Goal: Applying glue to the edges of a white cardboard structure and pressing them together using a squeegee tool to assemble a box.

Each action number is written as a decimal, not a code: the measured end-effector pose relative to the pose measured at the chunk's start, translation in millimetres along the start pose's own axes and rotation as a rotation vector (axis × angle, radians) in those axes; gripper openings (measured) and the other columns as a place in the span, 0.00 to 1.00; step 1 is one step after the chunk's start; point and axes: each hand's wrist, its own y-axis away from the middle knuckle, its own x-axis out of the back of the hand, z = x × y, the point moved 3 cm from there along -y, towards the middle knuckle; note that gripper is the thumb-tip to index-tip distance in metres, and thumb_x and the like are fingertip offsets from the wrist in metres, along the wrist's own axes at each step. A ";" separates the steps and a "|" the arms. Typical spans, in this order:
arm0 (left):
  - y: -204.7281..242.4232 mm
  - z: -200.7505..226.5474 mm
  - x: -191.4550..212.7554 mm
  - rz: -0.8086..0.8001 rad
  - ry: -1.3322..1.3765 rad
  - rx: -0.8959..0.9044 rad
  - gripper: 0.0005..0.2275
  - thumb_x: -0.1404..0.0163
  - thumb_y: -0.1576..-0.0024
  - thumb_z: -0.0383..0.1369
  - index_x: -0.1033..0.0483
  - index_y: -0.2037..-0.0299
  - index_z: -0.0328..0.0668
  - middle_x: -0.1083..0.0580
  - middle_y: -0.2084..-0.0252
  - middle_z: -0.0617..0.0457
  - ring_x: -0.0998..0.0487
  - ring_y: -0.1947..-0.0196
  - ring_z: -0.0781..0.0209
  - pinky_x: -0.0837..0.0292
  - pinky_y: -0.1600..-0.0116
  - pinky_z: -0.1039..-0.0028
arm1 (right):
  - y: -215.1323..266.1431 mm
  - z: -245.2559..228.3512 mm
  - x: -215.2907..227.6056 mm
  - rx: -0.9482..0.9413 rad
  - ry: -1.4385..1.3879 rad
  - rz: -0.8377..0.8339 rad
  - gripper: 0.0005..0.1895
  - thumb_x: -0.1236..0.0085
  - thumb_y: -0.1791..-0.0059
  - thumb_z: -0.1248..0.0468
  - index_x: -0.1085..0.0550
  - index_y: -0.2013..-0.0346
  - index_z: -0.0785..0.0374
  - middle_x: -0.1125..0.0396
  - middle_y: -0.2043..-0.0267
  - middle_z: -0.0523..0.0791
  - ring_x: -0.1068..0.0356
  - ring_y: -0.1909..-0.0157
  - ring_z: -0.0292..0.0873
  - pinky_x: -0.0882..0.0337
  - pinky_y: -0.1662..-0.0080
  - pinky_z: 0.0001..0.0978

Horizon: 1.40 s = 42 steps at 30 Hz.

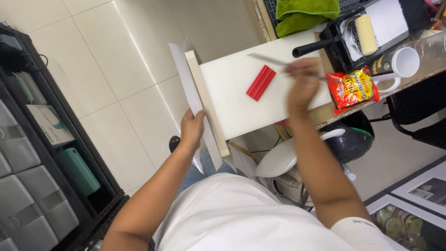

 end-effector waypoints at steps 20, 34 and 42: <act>-30.9 -40.4 0.9 -0.087 -0.007 -0.067 0.17 0.54 0.36 0.38 0.29 0.47 0.27 0.26 0.61 0.39 0.21 0.57 0.48 0.24 0.59 0.59 | 56.1 -35.2 -171.3 0.195 0.279 -0.420 0.15 0.53 0.39 0.57 0.30 0.68 0.56 0.30 0.75 0.42 0.27 0.71 0.46 0.26 0.63 0.36; -25.8 -28.2 2.8 -0.090 0.080 0.102 0.17 0.55 0.43 0.43 0.28 0.50 0.40 0.24 0.50 0.48 0.23 0.50 0.54 0.28 0.46 0.68 | 45.0 -53.2 -192.9 0.230 0.255 -0.449 0.16 0.58 0.39 0.59 0.36 0.69 0.61 0.32 0.75 0.44 0.33 0.73 0.43 0.35 0.69 0.34; -32.4 -45.1 7.0 -0.135 0.022 -0.078 0.19 0.58 0.33 0.42 0.29 0.48 0.29 0.27 0.62 0.40 0.21 0.57 0.47 0.24 0.59 0.59 | 85.0 -28.7 -150.2 0.179 0.328 -0.396 0.18 0.54 0.39 0.56 0.32 0.73 0.53 0.31 0.79 0.39 0.27 0.72 0.46 0.28 0.64 0.36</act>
